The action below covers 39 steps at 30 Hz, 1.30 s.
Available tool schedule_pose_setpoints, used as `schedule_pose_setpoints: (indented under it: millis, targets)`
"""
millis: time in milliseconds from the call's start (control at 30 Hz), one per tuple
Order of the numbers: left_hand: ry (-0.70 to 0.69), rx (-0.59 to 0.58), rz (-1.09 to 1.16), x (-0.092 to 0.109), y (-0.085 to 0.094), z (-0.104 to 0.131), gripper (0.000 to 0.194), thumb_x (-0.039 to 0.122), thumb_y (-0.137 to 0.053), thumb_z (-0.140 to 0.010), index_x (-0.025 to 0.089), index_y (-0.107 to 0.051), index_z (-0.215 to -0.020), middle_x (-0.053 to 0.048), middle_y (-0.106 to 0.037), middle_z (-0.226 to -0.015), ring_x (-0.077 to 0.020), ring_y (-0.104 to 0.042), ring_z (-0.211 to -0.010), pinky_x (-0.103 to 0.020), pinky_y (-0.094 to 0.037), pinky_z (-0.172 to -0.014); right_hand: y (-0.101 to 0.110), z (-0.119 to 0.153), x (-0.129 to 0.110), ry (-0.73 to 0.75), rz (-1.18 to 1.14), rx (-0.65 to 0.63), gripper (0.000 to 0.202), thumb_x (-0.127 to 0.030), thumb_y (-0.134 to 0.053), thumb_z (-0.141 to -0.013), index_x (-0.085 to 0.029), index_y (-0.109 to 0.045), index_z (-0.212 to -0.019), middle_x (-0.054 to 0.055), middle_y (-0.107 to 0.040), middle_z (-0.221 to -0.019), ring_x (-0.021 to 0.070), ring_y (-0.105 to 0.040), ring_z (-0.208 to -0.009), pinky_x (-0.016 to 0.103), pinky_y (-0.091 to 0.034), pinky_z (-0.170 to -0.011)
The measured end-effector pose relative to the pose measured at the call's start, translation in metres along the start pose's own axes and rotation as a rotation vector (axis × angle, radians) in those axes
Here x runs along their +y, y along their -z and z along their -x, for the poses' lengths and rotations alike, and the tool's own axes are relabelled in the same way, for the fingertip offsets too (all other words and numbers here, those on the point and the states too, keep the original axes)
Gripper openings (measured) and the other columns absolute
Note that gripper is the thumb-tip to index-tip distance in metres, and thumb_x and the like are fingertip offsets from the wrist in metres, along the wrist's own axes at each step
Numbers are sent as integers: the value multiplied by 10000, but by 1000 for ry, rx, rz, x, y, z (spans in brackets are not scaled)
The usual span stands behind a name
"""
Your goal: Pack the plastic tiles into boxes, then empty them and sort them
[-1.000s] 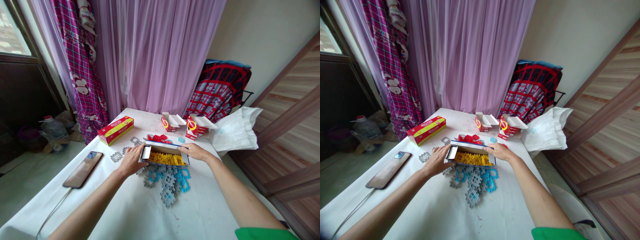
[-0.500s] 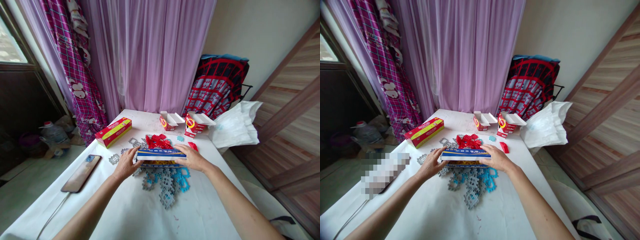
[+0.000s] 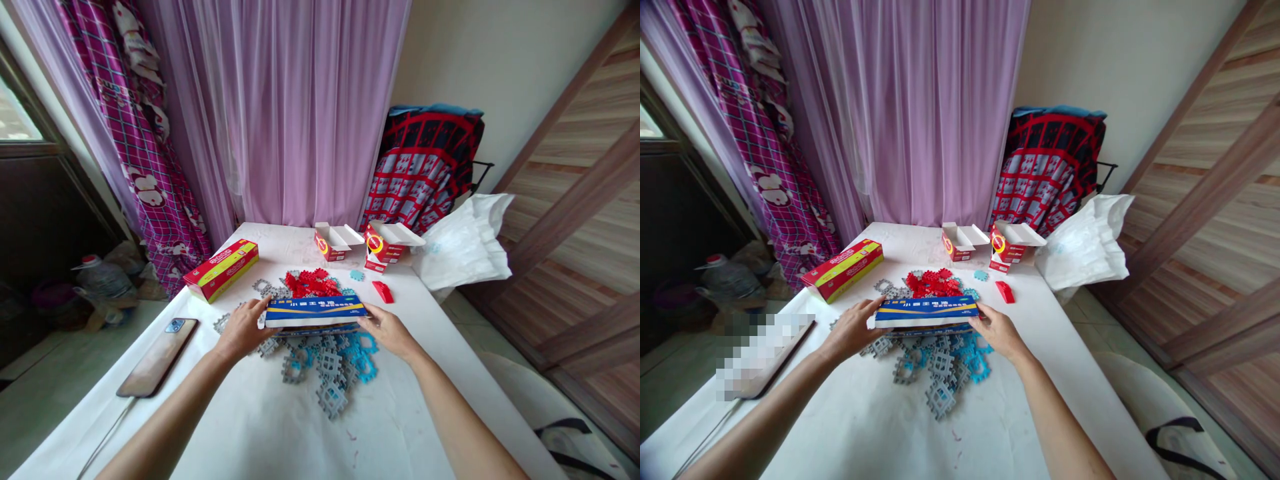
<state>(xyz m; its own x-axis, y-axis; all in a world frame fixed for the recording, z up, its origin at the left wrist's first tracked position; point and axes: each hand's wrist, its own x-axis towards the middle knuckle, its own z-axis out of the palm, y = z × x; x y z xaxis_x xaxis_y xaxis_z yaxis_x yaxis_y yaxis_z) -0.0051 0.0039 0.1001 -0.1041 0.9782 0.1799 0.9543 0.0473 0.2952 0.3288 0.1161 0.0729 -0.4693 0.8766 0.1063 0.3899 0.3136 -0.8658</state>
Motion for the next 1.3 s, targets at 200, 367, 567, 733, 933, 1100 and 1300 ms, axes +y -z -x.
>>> schedule_pose_setpoints:
  millis: [200,367,567,733,933,1100,1300]
  targets:
    - [46,-27,-49,6,13,-4,603,443,-685,-733,240,-563,-1288,-114,-679,-1160,-291,-655,-1025,-383,-491,-867,0,-5,6,15,-19,-4,630,-421,-634,-762,-176,-551,-1337,69,-725,-1064,228,-691,-922,373,-574,-840]
    - [137,28,-14,9,8,0,560,448,-631,-776,232,-535,-1284,-106,-702,-1145,-271,-676,-984,-376,-502,-840,0,-12,7,29,12,42,540,-436,-574,-811,-198,-573,-1297,70,-738,-1047,231,-684,-992,361,-547,-881]
    - [239,88,135,6,-4,0,500,488,-541,-840,231,-502,-1267,-64,-723,-1134,-214,-702,-934,-330,-528,-783,-5,-26,-7,-85,284,195,352,-477,-506,-846,-216,-698,-984,61,-748,-916,232,-692,-865,325,-521,-763]
    - [223,126,200,13,-9,-5,349,474,-461,-894,257,-624,-1113,-34,-753,-1019,-211,-697,-952,-308,-507,-802,-18,-40,-29,-270,487,305,574,-620,-320,-899,-220,-638,-637,105,-717,-721,249,-676,-749,304,-445,-613]
    - [362,277,241,12,-16,-8,404,387,-271,-965,224,-557,-1198,-58,-749,-857,-236,-703,-847,-355,-498,-753,-30,-45,-9,-303,350,619,280,-497,-544,-770,-241,-654,-797,50,-739,-795,213,-678,-728,280,-460,-590]
    - [405,316,299,3,-28,-7,372,366,-334,-946,202,-521,-1222,-38,-742,-828,-196,-694,-764,-317,-511,-687,-27,-32,3,-257,263,581,182,-385,-540,-728,-253,-654,-777,32,-746,-852,226,-688,-811,313,-517,-695]
    - [269,259,225,2,-25,2,406,432,-347,-930,246,-698,-1015,-69,-692,-1107,-204,-648,-984,-341,-499,-861,-23,-18,-14,-281,415,361,307,-361,-488,-816,-265,-717,-996,51,-744,-1011,237,-691,-913,346,-520,-799]
